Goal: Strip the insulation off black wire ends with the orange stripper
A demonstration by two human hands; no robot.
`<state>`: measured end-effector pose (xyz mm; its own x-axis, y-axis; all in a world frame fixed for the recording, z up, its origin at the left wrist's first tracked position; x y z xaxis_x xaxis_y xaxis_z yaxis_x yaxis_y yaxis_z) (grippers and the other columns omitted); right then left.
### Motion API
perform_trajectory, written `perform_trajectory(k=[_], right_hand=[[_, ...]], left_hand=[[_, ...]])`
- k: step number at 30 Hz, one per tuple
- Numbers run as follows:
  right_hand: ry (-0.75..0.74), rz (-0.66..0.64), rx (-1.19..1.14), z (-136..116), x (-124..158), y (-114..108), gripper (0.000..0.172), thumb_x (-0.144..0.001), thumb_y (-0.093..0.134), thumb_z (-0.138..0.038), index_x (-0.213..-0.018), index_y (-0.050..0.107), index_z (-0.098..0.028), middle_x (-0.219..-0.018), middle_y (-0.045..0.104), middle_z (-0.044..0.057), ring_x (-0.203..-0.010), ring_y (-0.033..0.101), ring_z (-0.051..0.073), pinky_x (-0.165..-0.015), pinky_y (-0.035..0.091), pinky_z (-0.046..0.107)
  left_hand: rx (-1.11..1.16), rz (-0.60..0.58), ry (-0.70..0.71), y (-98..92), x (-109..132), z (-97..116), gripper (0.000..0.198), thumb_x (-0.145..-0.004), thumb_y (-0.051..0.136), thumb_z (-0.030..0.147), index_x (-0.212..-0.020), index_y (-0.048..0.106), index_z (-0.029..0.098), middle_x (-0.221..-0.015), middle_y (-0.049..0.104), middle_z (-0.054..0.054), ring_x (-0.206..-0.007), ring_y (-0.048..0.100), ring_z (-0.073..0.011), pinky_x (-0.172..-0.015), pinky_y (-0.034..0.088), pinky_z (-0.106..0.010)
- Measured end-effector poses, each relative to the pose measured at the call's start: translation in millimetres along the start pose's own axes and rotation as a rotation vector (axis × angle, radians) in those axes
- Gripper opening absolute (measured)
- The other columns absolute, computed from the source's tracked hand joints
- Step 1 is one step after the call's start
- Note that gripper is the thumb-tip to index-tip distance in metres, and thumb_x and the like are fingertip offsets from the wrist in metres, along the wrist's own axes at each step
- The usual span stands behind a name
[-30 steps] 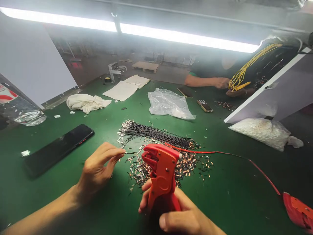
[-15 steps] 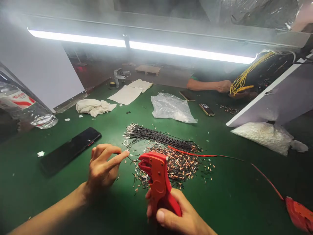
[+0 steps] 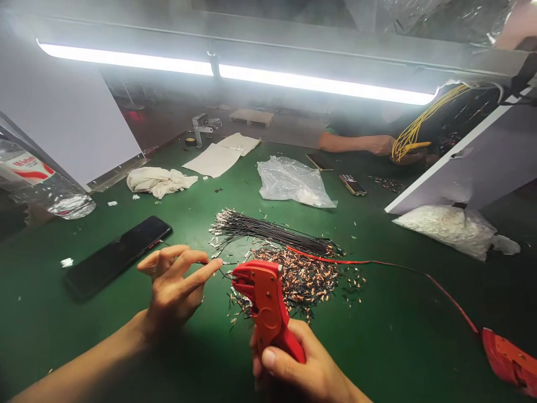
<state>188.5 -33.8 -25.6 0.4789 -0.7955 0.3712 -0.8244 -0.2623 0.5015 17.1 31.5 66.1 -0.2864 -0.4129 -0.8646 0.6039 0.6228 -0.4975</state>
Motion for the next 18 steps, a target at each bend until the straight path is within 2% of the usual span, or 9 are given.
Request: perform_trajectory(k=[6, 11, 14, 18], right_hand=[[0.057, 0.06, 0.027, 5.6, -0.8, -5.7, 0.044, -0.072, 0.077, -0.052, -0.076, 0.056, -0.014, -0.065, 0.051, -0.001, -0.056, 0.044, 0.008, -0.055, 0.036, 0.022], [0.054, 0.125, 0.053, 8.4, 1.2, -6.5, 0.048, -0.07, 0.078, -0.056, -0.072, 0.051, -0.016, -0.058, 0.047, -0.004, -0.049, 0.04, 0.006, -0.049, 0.032, 0.02], [0.062, 0.201, 0.063, 13.1, 0.8, -12.5, 0.053, -0.067, 0.078, -0.06, -0.07, 0.046, -0.018, -0.051, 0.039, -0.008, -0.044, 0.032, 0.005, -0.043, 0.026, 0.018], [0.058, 0.25, 0.089, 12.4, -3.9, -23.5, 0.052, -0.072, 0.072, -0.062, -0.07, 0.041, -0.021, -0.047, 0.034, -0.01, -0.037, 0.025, 0.003, -0.037, 0.02, 0.018]], left_hand=[[0.009, -0.014, -0.01, 3.6, 3.7, -1.6, 0.032, -0.081, 0.058, -0.003, -0.088, 0.069, 0.025, -0.072, 0.068, 0.002, -0.081, 0.051, -0.0192, -0.078, 0.018, -0.038], [0.025, -0.031, -0.019, 5.6, 2.0, 0.1, 0.029, -0.082, 0.059, -0.002, -0.089, 0.068, 0.025, -0.069, 0.068, 0.003, -0.079, 0.051, -0.019, -0.077, 0.018, -0.037], [0.034, -0.032, -0.025, 6.3, 2.1, 0.3, 0.027, -0.082, 0.059, -0.002, -0.088, 0.067, 0.024, -0.068, 0.068, 0.004, -0.077, 0.051, -0.0184, -0.077, 0.018, -0.037], [0.04, -0.08, -0.031, 10.7, 4.2, -0.2, 0.029, -0.08, 0.061, -0.002, -0.089, 0.067, 0.024, -0.068, 0.068, 0.004, -0.076, 0.052, -0.0181, -0.077, 0.019, -0.038]])
Point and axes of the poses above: each hand's wrist, its own x-axis away from the middle knuckle, its own y-axis out of the palm, z = x × y, the point moved 7 cm from there along -x, towards the middle knuckle
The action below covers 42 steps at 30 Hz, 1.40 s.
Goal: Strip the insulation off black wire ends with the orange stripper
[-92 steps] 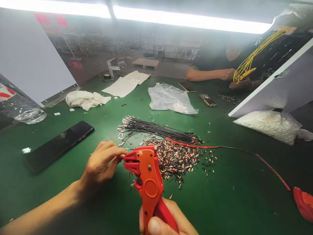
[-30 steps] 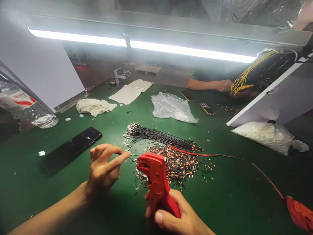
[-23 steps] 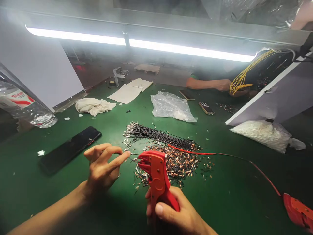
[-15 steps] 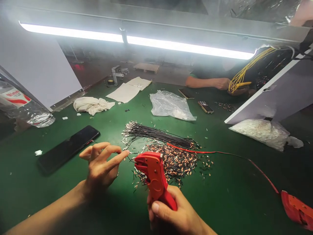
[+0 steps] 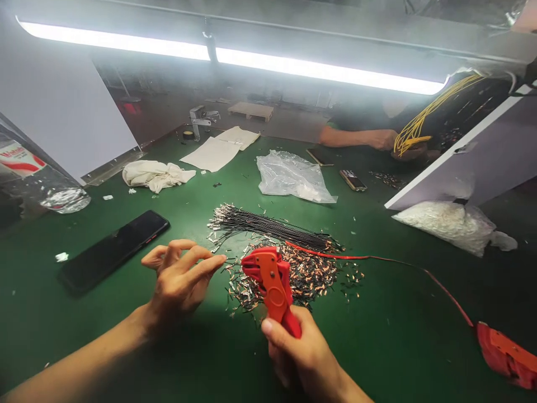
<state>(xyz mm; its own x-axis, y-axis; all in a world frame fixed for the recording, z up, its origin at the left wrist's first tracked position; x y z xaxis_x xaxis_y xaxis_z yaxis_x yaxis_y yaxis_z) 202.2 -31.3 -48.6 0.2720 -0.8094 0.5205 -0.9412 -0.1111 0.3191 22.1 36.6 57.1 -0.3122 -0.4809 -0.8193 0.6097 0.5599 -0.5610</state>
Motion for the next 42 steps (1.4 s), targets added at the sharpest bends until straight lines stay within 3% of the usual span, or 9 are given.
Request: perform_trajectory(k=[6, 13, 19, 24, 27, 31, 35, 38, 42], right_hand=[[-0.079, -0.271, -0.106, -13.4, 3.6, 18.6, 0.044, -0.075, 0.074, -0.051, -0.088, 0.054, -0.014, -0.066, 0.053, -0.001, -0.055, 0.049, 0.009, -0.054, 0.04, 0.023], [-0.083, -0.291, -0.157, -15.3, 4.8, 19.4, 0.042, -0.079, 0.07, -0.05, -0.096, 0.056, -0.015, -0.073, 0.056, 0.002, -0.061, 0.052, 0.013, -0.06, 0.039, 0.027], [-0.329, -0.15, 0.139, -34.9, 13.7, -1.4, 0.047, -0.084, 0.061, -0.054, -0.116, 0.059, -0.019, -0.094, 0.06, 0.01, -0.087, 0.054, 0.025, -0.084, 0.042, 0.041], [-0.373, -0.191, 0.301, -37.2, 21.4, -0.3, 0.054, -0.086, 0.056, -0.06, -0.125, 0.056, -0.023, -0.111, 0.057, 0.012, -0.105, 0.05, 0.031, -0.097, 0.038, 0.045], [-0.338, -0.111, 0.278, -33.4, 15.8, 0.7, 0.057, -0.087, 0.052, -0.062, -0.13, 0.051, -0.024, -0.112, 0.056, 0.01, -0.106, 0.05, 0.029, -0.099, 0.035, 0.042], [-0.297, 0.038, 0.096, -32.3, 4.6, 9.8, 0.058, -0.085, 0.054, -0.066, -0.129, 0.045, -0.029, -0.107, 0.053, 0.006, -0.097, 0.053, 0.024, -0.092, 0.041, 0.039], [-0.331, -0.091, -0.107, -41.2, 0.7, 39.1, 0.068, -0.09, 0.05, -0.063, -0.141, 0.018, -0.034, -0.115, 0.054, 0.007, -0.1, 0.059, 0.024, -0.093, 0.042, 0.042], [-0.324, -0.142, -0.046, -41.8, 0.9, 53.3, 0.072, -0.091, 0.043, -0.065, -0.146, 0.011, -0.032, -0.119, 0.055, 0.009, -0.111, 0.057, 0.028, -0.098, 0.04, 0.047], [-0.413, -0.038, 0.153, -47.8, -3.2, 55.5, 0.07, -0.092, 0.029, -0.07, -0.149, 0.022, -0.029, -0.136, 0.045, 0.01, -0.137, 0.032, 0.029, -0.113, 0.024, 0.047]], left_hand=[[0.034, -0.029, -0.012, 1.7, -0.1, -0.3, 0.026, -0.083, 0.059, -0.001, -0.092, 0.065, 0.022, -0.066, 0.068, 0.004, -0.074, 0.054, -0.0174, -0.076, 0.021, -0.038], [0.044, -0.041, -0.031, 1.4, -1.5, -1.7, 0.022, -0.084, 0.061, 0.002, -0.092, 0.064, 0.023, -0.067, 0.069, 0.005, -0.074, 0.055, -0.0172, -0.075, 0.021, -0.038], [0.055, -0.128, 0.023, 9.0, 2.7, 3.0, 0.026, -0.08, 0.064, 0.003, -0.088, 0.067, 0.027, -0.072, 0.069, 0.004, -0.083, 0.056, -0.0196, -0.079, 0.02, -0.039], [0.113, -0.27, 0.016, 22.5, 9.0, 10.4, 0.022, -0.086, 0.062, 0.012, -0.101, 0.067, 0.026, -0.091, 0.068, -0.002, -0.093, 0.056, -0.0225, -0.083, 0.023, -0.041], [0.34, -0.306, -0.015, 20.4, 8.9, 14.8, 0.02, -0.091, 0.057, 0.026, -0.11, 0.061, 0.02, -0.091, 0.064, -0.005, -0.088, 0.053, -0.0212, -0.081, 0.032, -0.038], [0.859, -0.554, -0.154, 30.1, 18.6, 30.1, 0.064, -0.084, 0.061, 0.055, -0.136, 0.044, 0.021, -0.112, 0.059, -0.012, -0.098, 0.054, -0.0254, -0.084, 0.046, -0.041], [1.25, -0.73, -0.446, 44.6, 33.1, 48.6, 0.094, -0.07, 0.071, 0.064, -0.147, 0.03, 0.027, -0.129, 0.052, -0.015, -0.112, 0.054, -0.0324, -0.088, 0.049, -0.049], [1.551, -0.766, -0.593, 49.4, 34.9, 61.8, 0.084, -0.072, 0.071, 0.061, -0.141, 0.036, 0.029, -0.124, 0.054, -0.013, -0.106, 0.059, -0.0293, -0.086, 0.051, -0.047], [1.686, -0.735, -0.715, 52.4, 32.6, 59.0, 0.06, -0.079, 0.068, 0.054, -0.129, 0.047, 0.028, -0.111, 0.06, -0.009, -0.096, 0.061, -0.0242, -0.083, 0.052, -0.042]])
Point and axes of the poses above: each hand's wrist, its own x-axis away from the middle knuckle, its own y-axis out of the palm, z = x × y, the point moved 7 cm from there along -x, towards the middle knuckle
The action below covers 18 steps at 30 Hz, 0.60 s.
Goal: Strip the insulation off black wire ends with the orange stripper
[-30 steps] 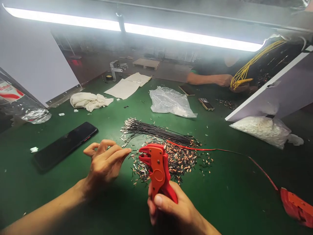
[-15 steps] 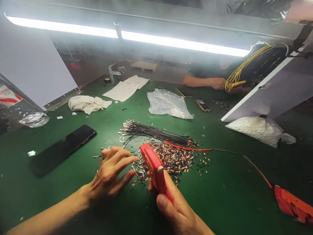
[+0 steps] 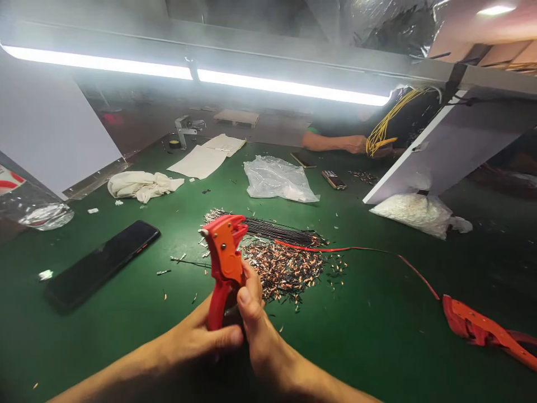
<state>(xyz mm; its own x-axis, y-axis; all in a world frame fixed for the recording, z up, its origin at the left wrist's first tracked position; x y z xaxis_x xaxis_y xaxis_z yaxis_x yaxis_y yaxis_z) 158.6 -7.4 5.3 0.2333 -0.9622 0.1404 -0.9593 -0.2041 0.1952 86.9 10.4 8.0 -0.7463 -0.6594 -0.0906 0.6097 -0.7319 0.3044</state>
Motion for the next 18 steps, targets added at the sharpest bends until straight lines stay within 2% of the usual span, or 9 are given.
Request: perform_trajectory(k=[2, 4, 6, 9, 11, 13, 15, 18], right_hand=[[-0.061, -0.029, 0.146, -8.7, -6.8, 3.0, 0.069, -0.093, 0.024, -0.069, -0.15, 0.024, -0.03, -0.142, 0.038, 0.009, -0.14, 0.025, 0.028, -0.116, 0.018, 0.047], [-0.148, -0.064, 0.361, -22.9, -14.1, 6.2, 0.07, -0.093, 0.019, -0.07, -0.15, 0.028, -0.031, -0.142, 0.036, 0.009, -0.139, 0.024, 0.028, -0.116, 0.018, 0.049], [-0.236, -0.02, 0.589, -39.2, -21.2, 4.1, 0.073, -0.09, 0.016, -0.074, -0.147, 0.035, -0.034, -0.144, 0.03, 0.009, -0.139, 0.021, 0.031, -0.114, 0.019, 0.054], [-0.314, 0.005, 0.759, -55.2, -33.5, 0.8, 0.064, -0.095, 0.011, -0.066, -0.145, 0.038, -0.036, -0.149, 0.025, 0.007, -0.141, 0.019, 0.031, -0.111, 0.025, 0.054], [-0.388, 0.068, 0.871, -63.2, -43.5, -4.0, 0.052, -0.101, 0.018, -0.055, -0.142, 0.041, -0.031, -0.142, 0.038, 0.009, -0.135, 0.031, 0.028, -0.108, 0.027, 0.052], [-0.406, 0.122, 1.069, -64.0, -55.9, -7.1, 0.036, -0.104, 0.03, -0.039, -0.131, 0.048, -0.023, -0.127, 0.055, 0.011, -0.122, 0.044, 0.026, -0.102, 0.031, 0.048], [-0.377, 0.032, 1.267, -54.1, -69.3, -1.2, 0.023, -0.103, 0.037, -0.028, -0.114, 0.056, -0.022, -0.112, 0.063, 0.008, -0.108, 0.053, 0.024, -0.096, 0.032, 0.046], [-0.399, -0.14, 1.383, -37.1, -81.5, 16.6, 0.013, -0.098, 0.052, -0.03, -0.099, 0.062, -0.021, -0.099, 0.065, 0.006, -0.097, 0.056, 0.023, -0.089, 0.033, 0.042]], left_hand=[[0.008, 0.09, 0.008, -11.8, 0.4, 3.6, 0.055, -0.083, 0.065, 0.05, -0.13, 0.048, 0.028, -0.112, 0.062, -0.01, -0.099, 0.062, -0.0255, -0.083, 0.053, -0.043], [0.03, 0.154, 0.032, -24.0, 2.1, 10.6, 0.052, -0.086, 0.063, 0.046, -0.132, 0.049, 0.027, -0.115, 0.063, -0.011, -0.102, 0.062, -0.0284, -0.082, 0.053, -0.045], [0.046, 0.178, 0.044, -34.5, 4.4, 18.5, 0.046, -0.085, 0.062, 0.043, -0.127, 0.055, 0.025, -0.112, 0.065, -0.012, -0.097, 0.064, -0.0305, -0.077, 0.054, -0.046], [-0.039, 0.239, 0.061, -52.8, 8.8, 30.9, 0.033, -0.086, 0.059, 0.038, -0.114, 0.063, 0.022, -0.106, 0.068, -0.013, -0.083, 0.065, -0.0277, -0.071, 0.054, -0.045], [-0.123, 0.336, 0.137, -68.9, 13.0, 42.5, 0.032, -0.086, 0.058, 0.036, -0.115, 0.061, 0.021, -0.102, 0.068, -0.012, -0.085, 0.063, -0.0265, -0.07, 0.053, -0.042], [-0.24, 0.452, 0.227, -85.8, 18.5, 54.3, 0.032, -0.086, 0.059, 0.036, -0.115, 0.058, 0.022, -0.097, 0.066, -0.009, -0.087, 0.061, -0.0246, -0.075, 0.052, -0.041], [-0.39, 0.556, 0.299, -100.5, 24.5, 64.0, 0.03, -0.088, 0.057, 0.039, -0.112, 0.058, 0.021, -0.095, 0.064, -0.007, -0.086, 0.06, -0.0222, -0.08, 0.05, -0.041], [-0.586, 0.632, 0.371, -113.2, 31.5, 71.6, 0.032, -0.088, 0.059, 0.043, -0.111, 0.058, 0.022, -0.098, 0.062, -0.007, -0.088, 0.058, -0.0212, -0.085, 0.048, -0.041]])
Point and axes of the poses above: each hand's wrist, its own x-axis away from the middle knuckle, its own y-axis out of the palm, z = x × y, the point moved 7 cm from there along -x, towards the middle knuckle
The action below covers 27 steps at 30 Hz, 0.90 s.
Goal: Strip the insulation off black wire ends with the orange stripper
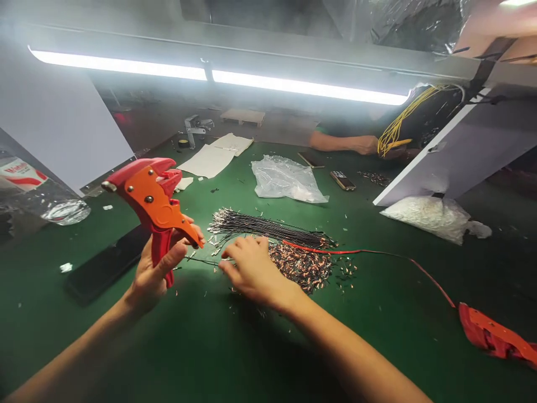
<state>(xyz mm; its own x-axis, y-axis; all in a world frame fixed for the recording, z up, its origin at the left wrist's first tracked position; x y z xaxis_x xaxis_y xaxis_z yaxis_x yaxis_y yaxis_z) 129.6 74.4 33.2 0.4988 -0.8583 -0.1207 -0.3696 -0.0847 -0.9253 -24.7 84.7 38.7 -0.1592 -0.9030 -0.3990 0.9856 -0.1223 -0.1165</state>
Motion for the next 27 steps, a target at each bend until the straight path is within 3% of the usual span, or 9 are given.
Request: perform_trajectory(k=[5, 9, 15, 18, 21, 23, 25, 27], right_hand=[[-0.125, -0.1, 0.154, -18.9, -19.5, 29.9, 0.011, -0.092, 0.057, -0.02, -0.1, 0.06, -0.012, -0.098, 0.063, 0.013, -0.092, 0.055, 0.026, -0.083, 0.036, 0.041], [-0.183, -0.139, 0.201, -28.2, -29.0, 35.1, 0.014, -0.09, 0.05, -0.008, -0.088, 0.062, -0.013, -0.096, 0.064, 0.012, -0.089, 0.055, 0.025, -0.074, 0.039, 0.036], [-0.133, -0.117, 0.192, -22.1, -1.4, 2.6, 0.027, -0.089, 0.041, -0.002, -0.099, 0.059, -0.02, -0.088, 0.06, 0.004, -0.061, 0.049, 0.016, -0.053, 0.034, 0.028], [-0.105, -0.086, 0.166, -7.7, 24.3, -22.2, 0.03, -0.083, 0.038, 0.005, -0.094, 0.056, -0.017, -0.089, 0.057, 0.006, -0.07, 0.05, 0.017, -0.06, 0.04, 0.028], [-0.111, 0.028, -0.138, 7.8, 52.3, -52.0, 0.02, -0.088, 0.042, -0.004, -0.099, 0.053, -0.016, -0.1, 0.056, 0.009, -0.089, 0.053, 0.02, -0.08, 0.046, 0.034], [-0.089, 0.118, -0.346, 20.8, 70.8, -66.5, 0.011, -0.093, 0.044, -0.013, -0.095, 0.053, -0.019, -0.098, 0.056, 0.007, -0.093, 0.054, 0.021, -0.084, 0.046, 0.037], [0.026, 0.283, -0.463, 40.5, 88.2, -75.4, 0.002, -0.094, 0.052, -0.02, -0.094, 0.053, -0.022, -0.091, 0.054, 0.004, -0.086, 0.055, 0.019, -0.08, 0.047, 0.036], [0.146, 0.423, -0.578, 60.2, 102.9, -73.1, 0.013, -0.095, 0.05, -0.02, -0.107, 0.05, -0.026, -0.092, 0.052, 0.002, -0.08, 0.057, 0.017, -0.075, 0.049, 0.034]], left_hand=[[-0.146, -0.076, 0.057, 6.2, 2.4, 1.6, 0.027, -0.088, 0.058, 0.036, -0.111, 0.056, 0.021, -0.098, 0.062, -0.006, -0.088, 0.059, -0.0209, -0.085, 0.048, -0.039], [-0.179, -0.122, 0.08, 14.7, 2.4, 8.3, 0.026, -0.09, 0.052, 0.035, -0.11, 0.056, 0.02, -0.095, 0.063, -0.007, -0.088, 0.059, -0.0217, -0.085, 0.048, -0.04], [-0.109, -0.187, 0.079, 17.3, 4.4, 6.4, 0.03, -0.088, 0.055, 0.045, -0.107, 0.052, 0.022, -0.099, 0.058, -0.006, -0.091, 0.056, -0.0214, -0.085, 0.046, -0.039], [-0.083, -0.275, 0.026, 26.2, 9.3, -1.2, 0.031, -0.087, 0.056, 0.044, -0.11, 0.051, 0.023, -0.101, 0.056, -0.006, -0.093, 0.055, -0.0218, -0.086, 0.045, -0.04], [0.023, -0.365, -0.026, 40.0, 15.0, -9.2, 0.035, -0.086, 0.057, 0.04, -0.116, 0.049, 0.025, -0.101, 0.056, -0.006, -0.097, 0.054, -0.0231, -0.089, 0.044, -0.043], [0.155, -0.438, -0.076, 51.2, 19.3, -14.5, 0.038, -0.084, 0.058, 0.037, -0.118, 0.049, 0.024, -0.102, 0.057, -0.007, -0.096, 0.055, -0.0235, -0.089, 0.043, -0.044], [0.297, -0.515, -0.179, 62.4, 24.9, -21.5, 0.039, -0.081, 0.059, 0.036, -0.116, 0.051, 0.021, -0.102, 0.059, -0.009, -0.092, 0.055, -0.0231, -0.085, 0.044, -0.042], [0.406, -0.588, -0.323, 72.2, 32.2, -29.4, 0.038, -0.079, 0.062, 0.035, -0.112, 0.053, 0.018, -0.1, 0.061, -0.009, -0.088, 0.055, -0.0223, -0.08, 0.043, -0.039]])
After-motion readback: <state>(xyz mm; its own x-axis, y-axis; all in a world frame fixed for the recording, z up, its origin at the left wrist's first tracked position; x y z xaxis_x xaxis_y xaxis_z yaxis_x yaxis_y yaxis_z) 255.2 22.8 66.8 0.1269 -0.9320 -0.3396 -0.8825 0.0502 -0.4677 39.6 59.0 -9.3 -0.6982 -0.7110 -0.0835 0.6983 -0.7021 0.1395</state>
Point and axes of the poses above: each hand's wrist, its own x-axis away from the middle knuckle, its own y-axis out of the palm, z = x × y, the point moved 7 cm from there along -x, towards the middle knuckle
